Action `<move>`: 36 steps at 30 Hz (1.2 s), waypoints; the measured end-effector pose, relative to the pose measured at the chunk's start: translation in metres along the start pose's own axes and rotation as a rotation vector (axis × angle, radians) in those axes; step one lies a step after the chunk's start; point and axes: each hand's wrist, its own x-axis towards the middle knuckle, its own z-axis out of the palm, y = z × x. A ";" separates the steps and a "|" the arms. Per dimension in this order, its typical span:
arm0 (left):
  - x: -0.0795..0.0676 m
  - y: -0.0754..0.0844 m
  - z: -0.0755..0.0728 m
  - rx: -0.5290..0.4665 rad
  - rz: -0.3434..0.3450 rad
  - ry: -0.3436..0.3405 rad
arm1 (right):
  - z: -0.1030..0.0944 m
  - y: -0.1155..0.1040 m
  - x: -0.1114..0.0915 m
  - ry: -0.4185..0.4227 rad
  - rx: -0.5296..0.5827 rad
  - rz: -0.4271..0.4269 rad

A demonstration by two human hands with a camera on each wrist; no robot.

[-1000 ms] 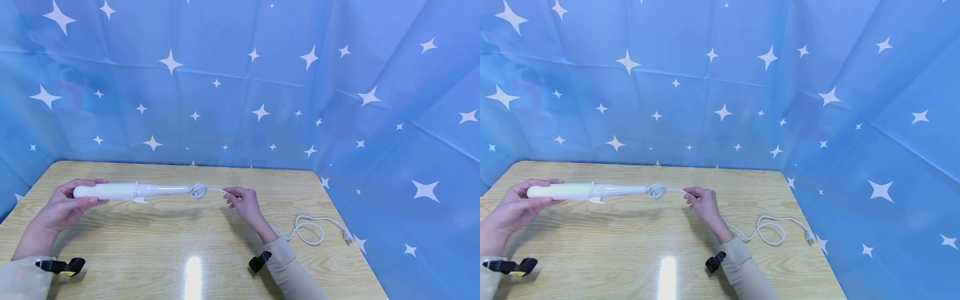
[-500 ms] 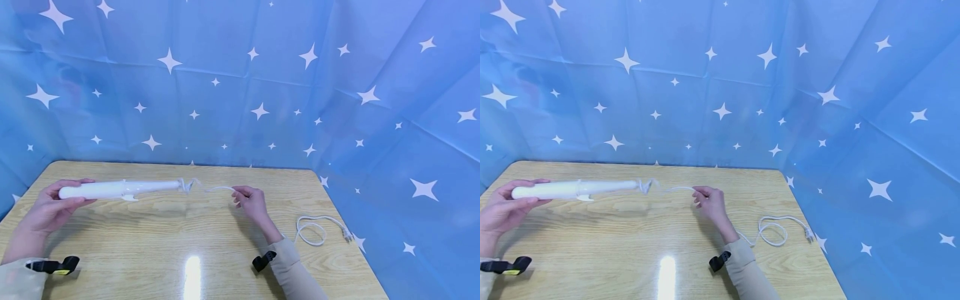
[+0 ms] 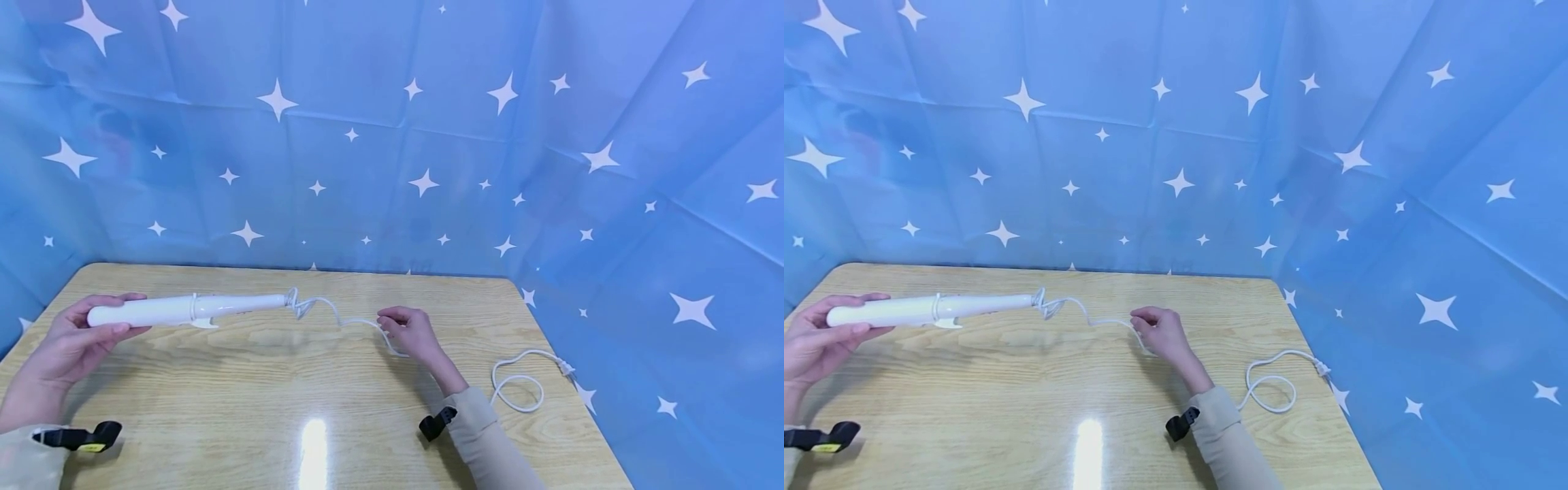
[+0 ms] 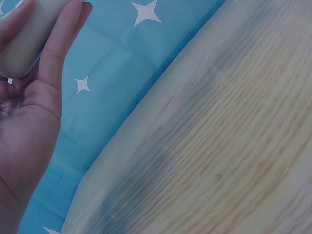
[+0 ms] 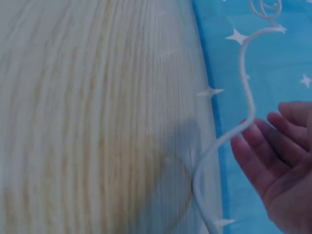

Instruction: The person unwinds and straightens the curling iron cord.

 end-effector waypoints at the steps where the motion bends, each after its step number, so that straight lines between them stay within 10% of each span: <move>1: 0.000 0.000 0.001 0.009 -0.001 0.004 | 0.001 -0.001 0.000 -0.001 -0.016 -0.005; 23: 0.002 0.000 0.007 0.016 -0.027 -0.014 | 0.059 -0.054 0.016 -0.171 0.173 -0.062; 36: 0.001 0.003 0.006 -0.017 -0.041 -0.008 | 0.061 -0.052 0.014 -0.107 0.146 -0.079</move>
